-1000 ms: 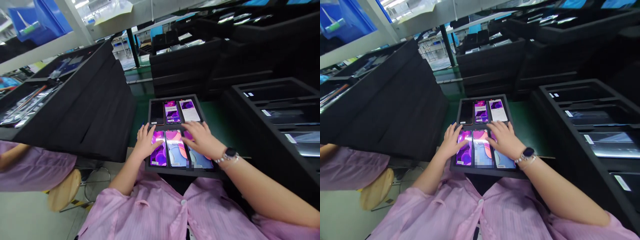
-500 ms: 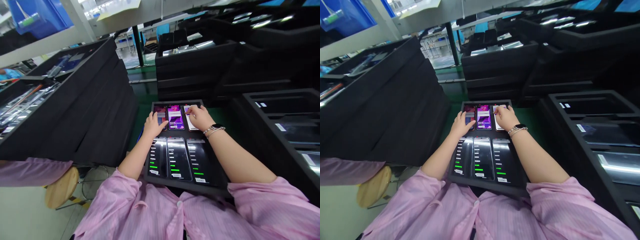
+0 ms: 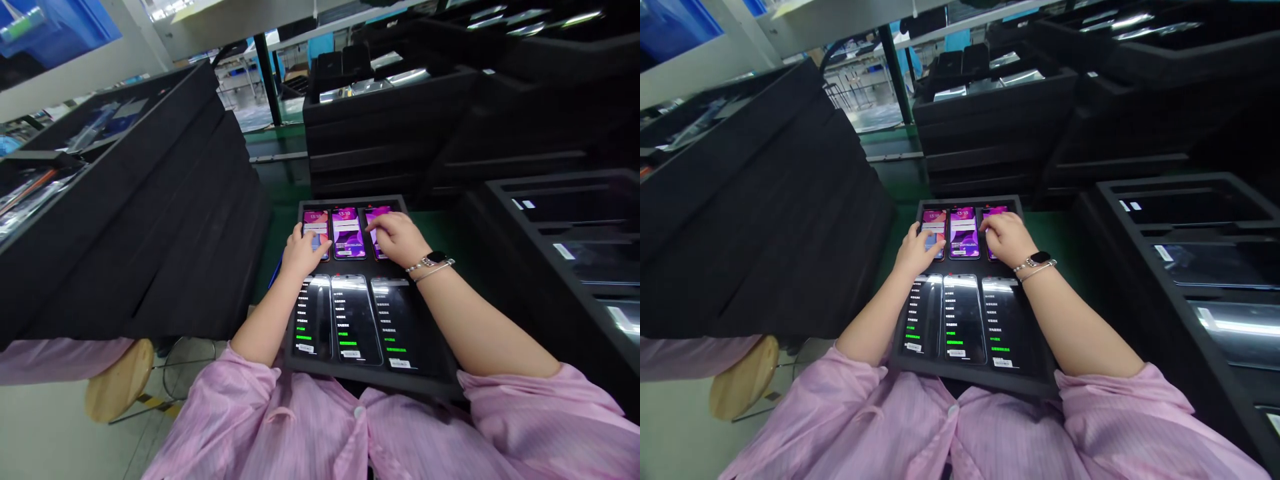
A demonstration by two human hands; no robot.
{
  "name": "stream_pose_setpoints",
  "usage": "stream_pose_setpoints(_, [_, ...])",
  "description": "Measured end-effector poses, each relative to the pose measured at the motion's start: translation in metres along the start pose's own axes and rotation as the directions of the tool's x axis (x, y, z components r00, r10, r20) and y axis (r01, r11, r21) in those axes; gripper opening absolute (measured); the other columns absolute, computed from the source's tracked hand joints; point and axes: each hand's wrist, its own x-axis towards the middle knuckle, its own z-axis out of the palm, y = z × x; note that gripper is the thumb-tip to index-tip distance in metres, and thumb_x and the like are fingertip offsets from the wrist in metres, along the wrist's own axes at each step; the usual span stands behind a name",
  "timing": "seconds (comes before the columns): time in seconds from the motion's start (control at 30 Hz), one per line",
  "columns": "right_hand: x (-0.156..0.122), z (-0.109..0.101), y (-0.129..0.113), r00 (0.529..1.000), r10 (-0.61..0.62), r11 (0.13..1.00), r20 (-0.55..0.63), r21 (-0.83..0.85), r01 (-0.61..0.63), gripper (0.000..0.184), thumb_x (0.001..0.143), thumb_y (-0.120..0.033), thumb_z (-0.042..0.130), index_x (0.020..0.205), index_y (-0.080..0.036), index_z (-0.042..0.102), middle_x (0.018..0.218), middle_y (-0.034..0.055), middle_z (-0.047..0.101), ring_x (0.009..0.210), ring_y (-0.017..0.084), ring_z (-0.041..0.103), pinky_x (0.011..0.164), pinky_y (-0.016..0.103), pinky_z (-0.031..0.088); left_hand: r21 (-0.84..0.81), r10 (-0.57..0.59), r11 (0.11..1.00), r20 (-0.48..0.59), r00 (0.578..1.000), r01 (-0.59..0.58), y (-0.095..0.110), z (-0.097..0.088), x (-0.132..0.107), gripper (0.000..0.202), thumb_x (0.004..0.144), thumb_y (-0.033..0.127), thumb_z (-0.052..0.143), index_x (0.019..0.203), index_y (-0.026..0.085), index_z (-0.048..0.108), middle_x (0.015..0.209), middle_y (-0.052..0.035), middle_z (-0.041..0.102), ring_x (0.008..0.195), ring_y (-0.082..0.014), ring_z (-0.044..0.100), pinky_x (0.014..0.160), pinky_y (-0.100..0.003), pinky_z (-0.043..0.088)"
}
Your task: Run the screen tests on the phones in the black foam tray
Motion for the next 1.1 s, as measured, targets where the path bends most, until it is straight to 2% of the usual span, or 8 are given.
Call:
stream_pose_setpoints(0.2, [0.003, 0.018, -0.006, 0.982, -0.089, 0.996, 0.164, 0.023, 0.087, 0.026, 0.086, -0.019, 0.046, 0.092, -0.022, 0.071, 0.105, 0.0050, 0.075, 0.114, 0.024, 0.067, 0.125, 0.053, 0.028, -0.124, -0.046, 0.991, 0.027, 0.999, 0.049, -0.004, 0.001, 0.008, 0.092, 0.097, 0.062, 0.058, 0.165, 0.013, 0.021, 0.172, -0.0126, 0.020, 0.153, -0.0376, 0.033, 0.123, -0.045, 0.037])
stream_pose_setpoints(0.33, [0.008, 0.017, 0.005, 0.997, 0.075, 0.995, 0.032, -0.076, -0.072, 0.042, 0.083, -0.013, 0.044, 0.118, -0.015, 0.067, 0.126, 0.0154, 0.069, 0.137, 0.034, 0.053, 0.124, 0.068, 0.018, -0.154, -0.040, 0.987, 0.032, 0.999, 0.044, -0.006, 0.002, 0.009, 0.091, 0.097, 0.058, 0.057, 0.166, 0.012, 0.020, 0.172, -0.0121, 0.021, 0.153, -0.0378, 0.033, 0.123, -0.046, 0.036])
stream_pose_setpoints(0.53, [-0.009, -0.005, 0.009, 0.938, 0.245, 0.957, -0.244, -0.096, -0.275, 0.020, 0.085, -0.018, 0.043, 0.082, -0.023, 0.062, 0.068, 0.0023, 0.069, 0.068, 0.023, 0.067, 0.127, 0.052, 0.025, -0.134, -0.006, 0.991, 0.014, 1.000, 0.008, -0.006, 0.003, 0.008, 0.086, 0.097, 0.056, 0.058, 0.163, 0.012, 0.027, 0.170, -0.0121, 0.025, 0.149, -0.0389, 0.038, 0.121, -0.046, 0.038])
stream_pose_setpoints(0.73, [-0.015, -0.006, 0.002, 0.972, 0.223, 0.945, -0.073, -0.227, -0.234, 0.025, 0.086, -0.024, 0.042, 0.077, -0.021, 0.066, 0.064, 0.0033, 0.065, 0.067, 0.024, 0.066, 0.129, 0.053, 0.017, -0.154, -0.001, 0.988, -0.005, 1.000, 0.001, -0.009, 0.006, 0.009, 0.078, 0.097, 0.057, 0.058, 0.160, 0.017, 0.037, 0.169, -0.0122, 0.027, 0.148, -0.0391, 0.040, 0.119, -0.048, 0.040])
stream_pose_setpoints(0.83, [-0.007, -0.002, 0.006, 0.943, 0.332, 0.924, 0.017, -0.209, -0.321, 0.034, 0.087, -0.024, 0.042, 0.099, -0.015, 0.071, 0.092, 0.0116, 0.074, 0.099, 0.030, 0.071, 0.128, 0.060, 0.014, -0.153, -0.006, 0.988, -0.002, 1.000, 0.006, -0.009, 0.006, 0.010, 0.074, 0.096, 0.057, 0.060, 0.157, 0.019, 0.043, 0.169, -0.0111, 0.028, 0.146, -0.0395, 0.043, 0.118, -0.048, 0.042])
stream_pose_setpoints(0.93, [0.000, 0.003, 0.013, 0.920, 0.393, 0.902, -0.016, -0.186, -0.389, 0.057, 0.084, -0.024, 0.044, 0.135, -0.004, 0.058, 0.145, 0.0241, 0.055, 0.145, 0.040, 0.042, 0.122, 0.069, 0.022, -0.172, -0.008, 0.985, -0.020, 1.000, 0.004, -0.009, 0.006, 0.007, 0.068, 0.095, 0.052, 0.064, 0.154, 0.022, 0.048, 0.167, -0.0102, 0.031, 0.144, -0.0385, 0.045, 0.117, -0.048, 0.044])
stream_pose_setpoints(1.0, [0.003, 0.005, 0.018, 0.914, 0.399, 0.901, -0.079, -0.151, -0.407, 0.066, 0.084, -0.024, 0.045, 0.146, -0.002, 0.048, 0.159, 0.0239, 0.039, 0.153, 0.041, 0.026, 0.122, 0.069, 0.022, -0.199, -0.004, 0.980, -0.051, 0.999, -0.006, -0.010, 0.006, 0.004, 0.052, 0.097, 0.046, 0.064, 0.144, 0.025, 0.061, 0.164, -0.0088, 0.036, 0.143, -0.0344, 0.047, 0.117, -0.045, 0.045])
stream_pose_setpoints(1.1, [0.005, 0.006, 0.023, 0.892, 0.431, 0.895, -0.136, -0.062, -0.442, 0.066, 0.083, -0.022, 0.045, 0.146, -0.001, 0.047, 0.158, 0.0251, 0.039, 0.152, 0.042, 0.027, 0.122, 0.066, 0.025, -0.189, 0.036, 0.980, -0.114, 0.993, -0.057, -0.012, 0.006, 0.003, 0.029, 0.099, 0.043, 0.060, 0.117, 0.027, 0.078, 0.157, -0.0061, 0.046, 0.145, -0.0291, 0.045, 0.121, -0.042, 0.041])
